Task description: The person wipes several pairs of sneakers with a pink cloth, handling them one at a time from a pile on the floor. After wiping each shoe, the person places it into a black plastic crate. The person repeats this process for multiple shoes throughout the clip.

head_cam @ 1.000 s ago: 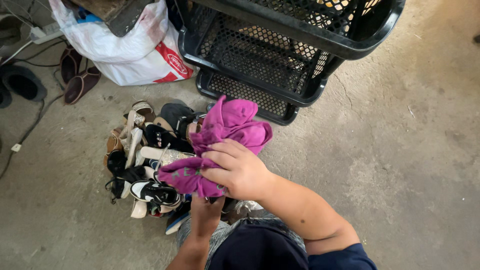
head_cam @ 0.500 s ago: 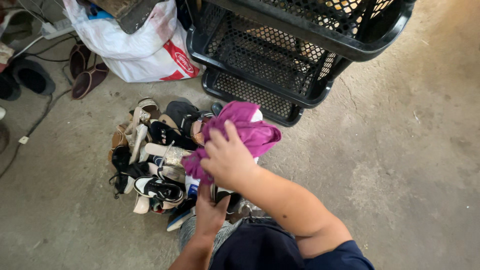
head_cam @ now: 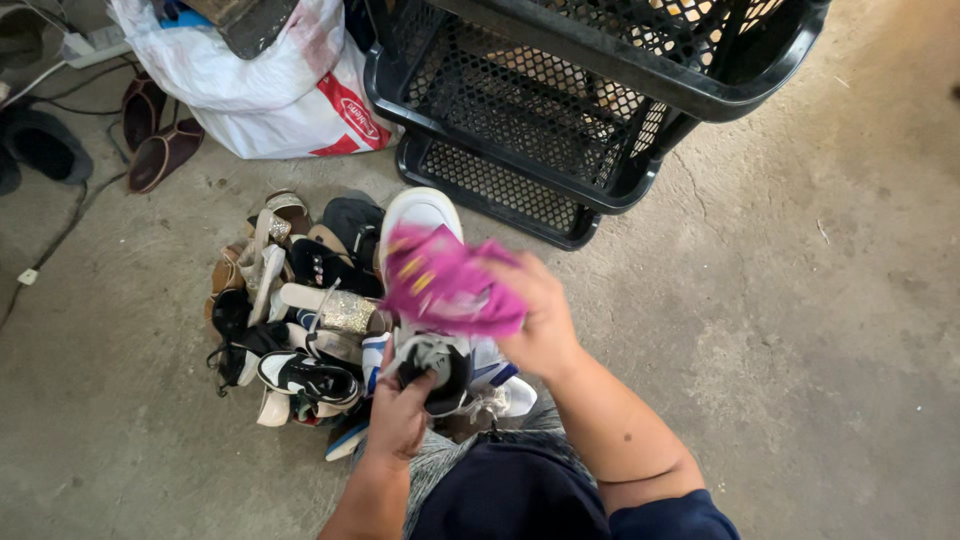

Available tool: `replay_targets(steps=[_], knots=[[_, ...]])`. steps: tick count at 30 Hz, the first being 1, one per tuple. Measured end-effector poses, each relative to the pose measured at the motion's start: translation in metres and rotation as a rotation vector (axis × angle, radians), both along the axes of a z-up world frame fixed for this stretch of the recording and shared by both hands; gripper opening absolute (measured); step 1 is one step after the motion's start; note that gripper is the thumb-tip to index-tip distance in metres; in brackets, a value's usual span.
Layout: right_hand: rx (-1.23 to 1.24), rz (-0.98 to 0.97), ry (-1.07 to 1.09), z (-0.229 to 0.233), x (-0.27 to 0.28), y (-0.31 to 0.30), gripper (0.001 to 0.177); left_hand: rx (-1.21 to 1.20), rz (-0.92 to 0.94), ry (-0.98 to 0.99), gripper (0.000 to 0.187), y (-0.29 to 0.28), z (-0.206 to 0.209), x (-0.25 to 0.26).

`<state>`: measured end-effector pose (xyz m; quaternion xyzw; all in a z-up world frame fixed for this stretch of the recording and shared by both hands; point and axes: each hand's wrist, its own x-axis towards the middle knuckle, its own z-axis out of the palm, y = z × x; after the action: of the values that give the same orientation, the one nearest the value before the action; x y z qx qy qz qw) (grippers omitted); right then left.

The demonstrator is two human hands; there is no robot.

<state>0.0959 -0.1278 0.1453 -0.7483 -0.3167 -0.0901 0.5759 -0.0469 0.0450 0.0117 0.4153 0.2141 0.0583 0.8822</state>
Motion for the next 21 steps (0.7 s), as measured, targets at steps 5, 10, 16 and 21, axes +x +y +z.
replay_targets(steps=[5,10,16,21], knots=[[0.067,-0.051,0.206,-0.042,0.0,0.008,0.048,-0.114,-0.002,-0.021,0.069,-0.005,0.015,0.01],[0.085,0.027,0.21,-0.07,-0.025,0.027,0.053,-0.161,0.005,0.036,0.066,-0.009,0.022,0.016],[-0.002,-0.077,0.358,-0.078,-0.046,0.028,0.05,-0.177,0.055,0.07,0.066,-0.012,0.033,0.021],[0.004,-0.126,0.505,-0.088,-0.066,0.022,0.043,-0.148,0.103,0.18,0.07,-0.011,0.044,0.026]])
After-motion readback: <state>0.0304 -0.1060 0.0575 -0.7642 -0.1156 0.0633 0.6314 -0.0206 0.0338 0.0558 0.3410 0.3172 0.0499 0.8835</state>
